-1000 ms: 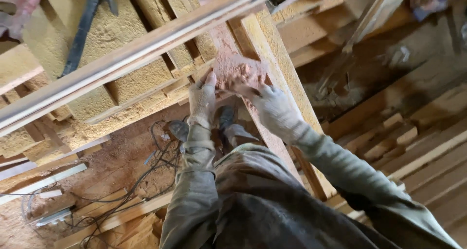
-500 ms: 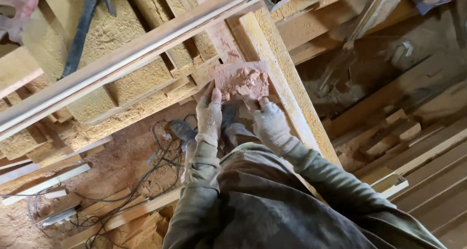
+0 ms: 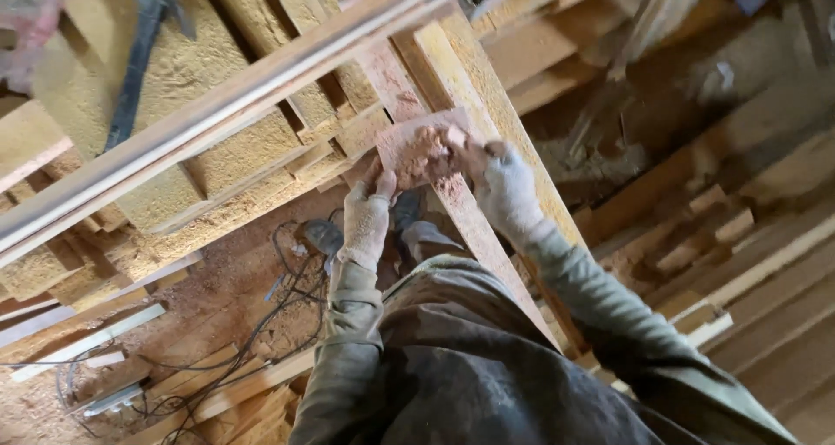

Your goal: Applying and smoothing wood filler into a wooden joint using a small wooden block as an applicator

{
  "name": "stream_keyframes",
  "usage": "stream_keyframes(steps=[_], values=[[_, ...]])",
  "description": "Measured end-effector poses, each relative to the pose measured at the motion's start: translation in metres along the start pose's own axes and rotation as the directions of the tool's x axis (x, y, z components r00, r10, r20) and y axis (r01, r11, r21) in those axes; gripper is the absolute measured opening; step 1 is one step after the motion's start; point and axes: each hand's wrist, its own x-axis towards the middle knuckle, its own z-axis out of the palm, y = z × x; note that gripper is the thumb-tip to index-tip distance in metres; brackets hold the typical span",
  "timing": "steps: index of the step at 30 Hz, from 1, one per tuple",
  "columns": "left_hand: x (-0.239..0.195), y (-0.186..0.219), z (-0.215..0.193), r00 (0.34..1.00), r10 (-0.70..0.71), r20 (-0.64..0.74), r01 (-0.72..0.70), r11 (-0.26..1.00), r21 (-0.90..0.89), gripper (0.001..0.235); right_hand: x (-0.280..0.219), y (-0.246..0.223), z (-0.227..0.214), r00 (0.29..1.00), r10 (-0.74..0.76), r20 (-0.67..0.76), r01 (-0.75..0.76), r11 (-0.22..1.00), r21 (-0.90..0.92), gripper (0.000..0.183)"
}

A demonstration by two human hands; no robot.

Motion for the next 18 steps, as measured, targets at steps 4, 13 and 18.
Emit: stream_keyframes(steps=[4,13,18], values=[[-0.001,-0.001,0.005,1.0,-0.01,-0.019,0.009,1.0,-0.029,0.054,0.0,-0.035,-0.026,0.993,-0.113,0.018,0.114,0.991,-0.065,0.024],[-0.006,-0.005,0.006,0.998,-0.064,-0.004,0.063,0.997,-0.038,0.059,0.01,-0.019,-0.002,0.833,0.527,-0.166,-0.35,0.736,0.58,0.026],[-0.003,-0.012,0.003,0.999,-0.043,0.016,0.043,0.999,-0.009,0.061,0.027,-0.115,-0.061,0.839,0.532,0.116,-0.532,0.754,0.385,0.013]])
